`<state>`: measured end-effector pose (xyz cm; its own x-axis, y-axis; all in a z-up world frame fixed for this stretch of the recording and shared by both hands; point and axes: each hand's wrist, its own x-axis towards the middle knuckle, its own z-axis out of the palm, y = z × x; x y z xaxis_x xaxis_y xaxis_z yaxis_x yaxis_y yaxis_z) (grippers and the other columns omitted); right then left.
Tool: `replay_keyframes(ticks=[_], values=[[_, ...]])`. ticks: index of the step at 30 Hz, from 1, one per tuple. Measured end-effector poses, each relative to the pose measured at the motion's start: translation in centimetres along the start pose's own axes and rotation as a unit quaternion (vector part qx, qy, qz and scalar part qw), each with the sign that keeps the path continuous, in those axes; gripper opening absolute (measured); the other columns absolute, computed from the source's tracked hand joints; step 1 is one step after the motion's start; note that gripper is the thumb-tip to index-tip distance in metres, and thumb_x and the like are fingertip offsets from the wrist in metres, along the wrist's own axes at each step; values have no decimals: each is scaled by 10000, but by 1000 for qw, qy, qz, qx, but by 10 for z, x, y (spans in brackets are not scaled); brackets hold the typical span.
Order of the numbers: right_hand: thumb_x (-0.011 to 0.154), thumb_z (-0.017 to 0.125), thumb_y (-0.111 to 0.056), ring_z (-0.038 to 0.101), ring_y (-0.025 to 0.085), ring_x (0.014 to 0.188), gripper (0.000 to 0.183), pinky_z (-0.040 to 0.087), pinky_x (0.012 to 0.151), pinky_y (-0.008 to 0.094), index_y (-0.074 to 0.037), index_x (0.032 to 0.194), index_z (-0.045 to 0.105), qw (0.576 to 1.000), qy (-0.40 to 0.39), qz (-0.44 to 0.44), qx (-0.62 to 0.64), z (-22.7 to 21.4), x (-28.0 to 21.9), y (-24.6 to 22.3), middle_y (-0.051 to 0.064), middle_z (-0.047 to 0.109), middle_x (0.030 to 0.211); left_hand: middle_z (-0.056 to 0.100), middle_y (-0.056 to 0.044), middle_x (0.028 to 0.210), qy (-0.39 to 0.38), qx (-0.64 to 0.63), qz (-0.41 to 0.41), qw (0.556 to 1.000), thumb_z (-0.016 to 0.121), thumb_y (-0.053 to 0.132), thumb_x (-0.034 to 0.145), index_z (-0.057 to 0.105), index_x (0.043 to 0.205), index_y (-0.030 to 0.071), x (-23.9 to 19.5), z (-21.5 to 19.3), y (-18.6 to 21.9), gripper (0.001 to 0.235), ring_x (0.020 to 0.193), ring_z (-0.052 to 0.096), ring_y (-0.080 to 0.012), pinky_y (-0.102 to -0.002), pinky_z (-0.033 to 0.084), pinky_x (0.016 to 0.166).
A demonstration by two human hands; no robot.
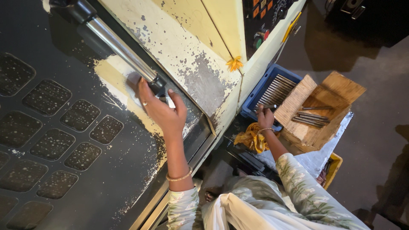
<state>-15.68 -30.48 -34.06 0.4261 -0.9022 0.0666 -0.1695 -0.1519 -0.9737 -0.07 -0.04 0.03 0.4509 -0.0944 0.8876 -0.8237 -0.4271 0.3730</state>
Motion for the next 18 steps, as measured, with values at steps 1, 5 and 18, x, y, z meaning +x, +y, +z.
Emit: replay_keyframes(ticks=[1,5,18], values=[[1073,556,-382,613,105,666,393,490,630,276,-28,1107,722,1000,1,-2,-11,0,0,0,38,697,788,415,-311,1521,0,2,0,1000,612,17,978,284,1528,-103,0,0,0,651,1422,470,-464,-525,382,1217],[1077,562,-388,618,116,692,401,498,656,288,-20,1126,715,999,2,-41,2,-1,-2,1,53,692,812,417,-310,1519,1,2,3,1000,611,11,979,284,1527,-102,0,0,0,649,1417,473,-463,-523,385,1214],[1086,556,-357,582,95,685,370,476,636,259,-19,1089,706,999,-23,-4,46,-1,-1,1,41,665,798,425,-297,1513,-1,0,1,1000,619,10,973,281,1535,-89,1,-1,1,663,1403,482,-457,-524,389,1204]])
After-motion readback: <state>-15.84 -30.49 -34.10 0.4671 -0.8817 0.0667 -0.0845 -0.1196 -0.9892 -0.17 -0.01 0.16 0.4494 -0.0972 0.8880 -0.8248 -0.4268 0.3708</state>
